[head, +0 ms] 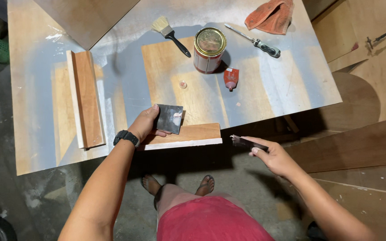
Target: The person applies a white filler paste from a small tube onto a metal card, then uses a sanding block to spread and smooth the filler into the grain of two wooden planks on a workbench. The person repeatedly rubs the filler into the wood surfaces.
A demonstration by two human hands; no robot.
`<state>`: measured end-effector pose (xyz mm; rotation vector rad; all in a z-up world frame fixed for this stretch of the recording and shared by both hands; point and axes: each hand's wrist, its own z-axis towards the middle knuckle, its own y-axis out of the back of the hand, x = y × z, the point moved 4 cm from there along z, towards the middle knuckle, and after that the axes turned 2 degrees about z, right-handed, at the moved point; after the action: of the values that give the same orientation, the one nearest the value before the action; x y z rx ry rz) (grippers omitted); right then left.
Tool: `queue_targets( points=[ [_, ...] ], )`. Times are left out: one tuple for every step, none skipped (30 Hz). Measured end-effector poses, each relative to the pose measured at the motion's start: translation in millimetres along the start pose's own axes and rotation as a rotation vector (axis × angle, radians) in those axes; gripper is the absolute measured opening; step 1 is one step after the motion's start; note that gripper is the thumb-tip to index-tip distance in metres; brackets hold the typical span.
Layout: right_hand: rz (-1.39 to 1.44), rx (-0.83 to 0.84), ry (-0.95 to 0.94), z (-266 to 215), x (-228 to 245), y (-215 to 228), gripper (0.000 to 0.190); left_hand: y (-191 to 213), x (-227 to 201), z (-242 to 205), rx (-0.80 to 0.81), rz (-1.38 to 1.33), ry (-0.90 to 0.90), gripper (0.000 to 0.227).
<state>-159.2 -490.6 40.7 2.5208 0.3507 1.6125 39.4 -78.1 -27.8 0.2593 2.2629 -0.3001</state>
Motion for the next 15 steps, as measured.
queue_targets(
  points=[
    [0.003,0.0,0.001,-2,3,-8,0.051,0,-1,0,-0.001,0.003,0.0,0.054],
    [0.189,-0.02,-0.041,-4,5,-15,0.052,0,-2,-1,0.003,-0.003,0.005,0.053],
    [0.374,-0.04,-0.086,-6,6,-24,0.053,0,-1,-1,0.007,-0.009,0.011,0.052],
    [0.377,-0.039,-0.088,-8,1,-29,0.053,-1,-1,-1,0.007,-0.007,0.014,0.052],
    [0.459,-0.048,-0.061,-8,-3,-36,0.053,-1,-1,-2,0.016,-0.015,0.008,0.054],
    [0.542,-0.058,-0.034,-8,-7,-42,0.053,-1,-1,-3,0.026,-0.024,0.002,0.056],
    [0.547,-0.053,-0.037,-5,-16,-48,0.053,-1,-2,-3,0.021,-0.021,0.006,0.056],
    [0.529,-0.058,-0.007,-1,-24,-53,0.05,-1,-2,-3,0.037,-0.032,0.004,0.055],
    [0.511,-0.063,0.022,3,-31,-59,0.048,-1,-2,-4,0.053,-0.044,0.003,0.055],
    [0.517,-0.059,0.019,1,-29,-72,0.048,1,0,-3,0.047,-0.041,0.007,0.055],
    [0.456,-0.082,0.064,0,-25,-82,0.047,2,1,1,0.074,-0.047,-0.002,0.055],
    [0.395,-0.106,0.107,-2,-20,-93,0.046,3,2,4,0.1,-0.053,-0.012,0.056],
    [0.399,-0.11,0.106,-9,0,-110,0.046,4,3,5,0.103,-0.049,-0.009,0.056],
    [0.302,-0.143,0.199,-17,25,-126,0.046,4,4,5,0.122,-0.056,-0.009,0.055],
    [0.205,-0.18,0.29,-25,50,-143,0.047,5,4,7,0.145,-0.06,-0.006,0.055]
  ],
)
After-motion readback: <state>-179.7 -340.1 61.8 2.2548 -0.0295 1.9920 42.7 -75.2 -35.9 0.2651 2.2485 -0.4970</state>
